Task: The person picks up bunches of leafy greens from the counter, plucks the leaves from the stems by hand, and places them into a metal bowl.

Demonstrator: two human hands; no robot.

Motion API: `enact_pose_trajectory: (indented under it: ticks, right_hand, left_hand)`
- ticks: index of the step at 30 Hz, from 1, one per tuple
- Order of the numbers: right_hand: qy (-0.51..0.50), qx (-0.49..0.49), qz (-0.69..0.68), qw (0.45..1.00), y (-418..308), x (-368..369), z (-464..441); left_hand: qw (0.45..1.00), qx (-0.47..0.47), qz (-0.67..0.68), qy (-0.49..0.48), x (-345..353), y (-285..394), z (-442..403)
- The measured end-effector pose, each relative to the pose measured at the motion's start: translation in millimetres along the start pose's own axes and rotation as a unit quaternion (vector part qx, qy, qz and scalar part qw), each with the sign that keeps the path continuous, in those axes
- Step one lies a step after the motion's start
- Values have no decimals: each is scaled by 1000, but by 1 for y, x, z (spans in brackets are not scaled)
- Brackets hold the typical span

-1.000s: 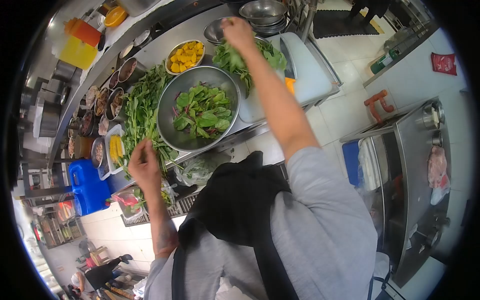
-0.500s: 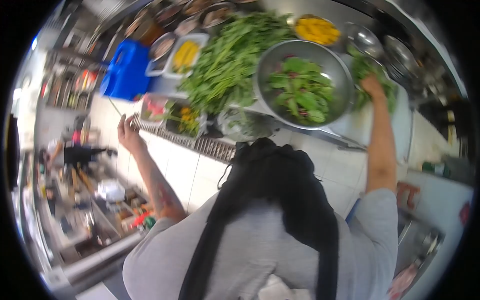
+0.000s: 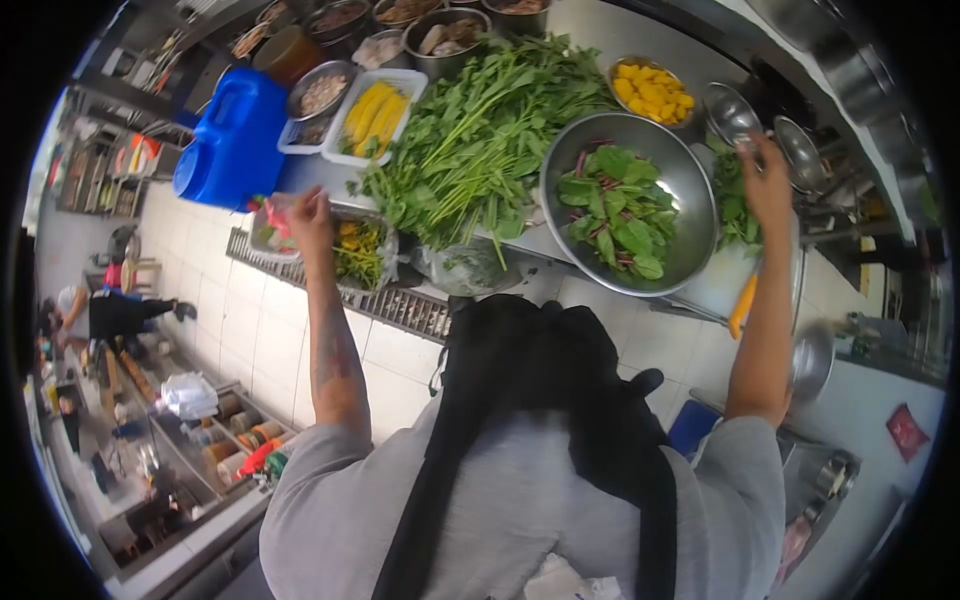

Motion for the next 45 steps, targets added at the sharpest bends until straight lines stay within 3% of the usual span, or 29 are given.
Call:
enact_pose_trajectory:
  ticks: [2,6,7,9,11,13,15,17,19,21,23,25,27,29,31,32,33,36,38,41,45]
  right_hand:
    - [-20,-20,-14,1000,-37,6,6]
    - [-24,-39,-28,999,-95,14,20]
    - [-16,-31,-26,999,-104,12,26]
    - [-35,-36,-77,996,-119,15,40]
    - [-24,-31,-95,995,-125,11,58]
    - [-17,-24,-115,993,-125,8,76]
    - [-47,2,-166,985,-119,10,90]
    - [-40,10,-173,984,-108,13,97]
    - [-46,7,-192,980,-104,15,98]
    - [-29,3,-198,980,-104,15,95]
    - [-53,-50,-186,980,-110,23,92]
    - [-46,-79,-201,975,-121,26,93]
    - [-61,-81,-260,960,-134,22,95]
    - [-48,-111,-238,964,-143,23,97]
    - [-49,-122,-237,963,-144,32,104]
    - [-52,-102,-253,961,-140,35,110]
    - [-45,-89,-258,961,-132,34,110]
    - [-20,-27,-259,965,-103,23,110]
    - [-15,36,-271,962,-85,10,113]
    - [-8,53,-322,945,-76,-2,103]
    - [55,8,-339,939,-100,-54,75]
  left_hand:
    - [991,88,-61,-74,75,79,11]
    - [927,196,-211,-238,211,122,18]
    - [924,206,-210,-243,224,122,17]
    - [888,229,-331,-223,249,118,15]
    - [893,246,-299,-228,254,132,7]
    - [934,208,-158,-243,249,146,-2]
    - [934,210,-146,-250,241,200,6]
    - [934,280,-141,-172,230,249,11]
    - [949,255,-96,-160,227,283,19]
    - [961,225,-52,-153,233,290,16]
    - [934,331,-76,-114,248,286,-1]
    - [950,290,10,-114,258,293,-19]
    - [892,285,-315,-157,286,255,-48]
    - [920,280,-262,-82,270,300,-32]
    - [948,286,-142,8,237,296,-28]
    - [914,303,-258,-81,249,290,-20]
    - [920,270,-259,-118,249,281,-12]
    - [909,344,-223,-68,222,320,39]
    - [927,288,-207,-121,213,333,71]
    - [919,301,-191,-167,208,333,101]
    - [937,223,-171,-208,205,336,142]
Point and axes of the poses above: each hand's wrist, its own z-axis away from the middle knuckle, its own x-axis out of the palm, y = z × x, the point moved 8 cm from there along -z, towards the middle knuckle, and after that the axes turned 6 degrees about -x, right-handed, at the moved point
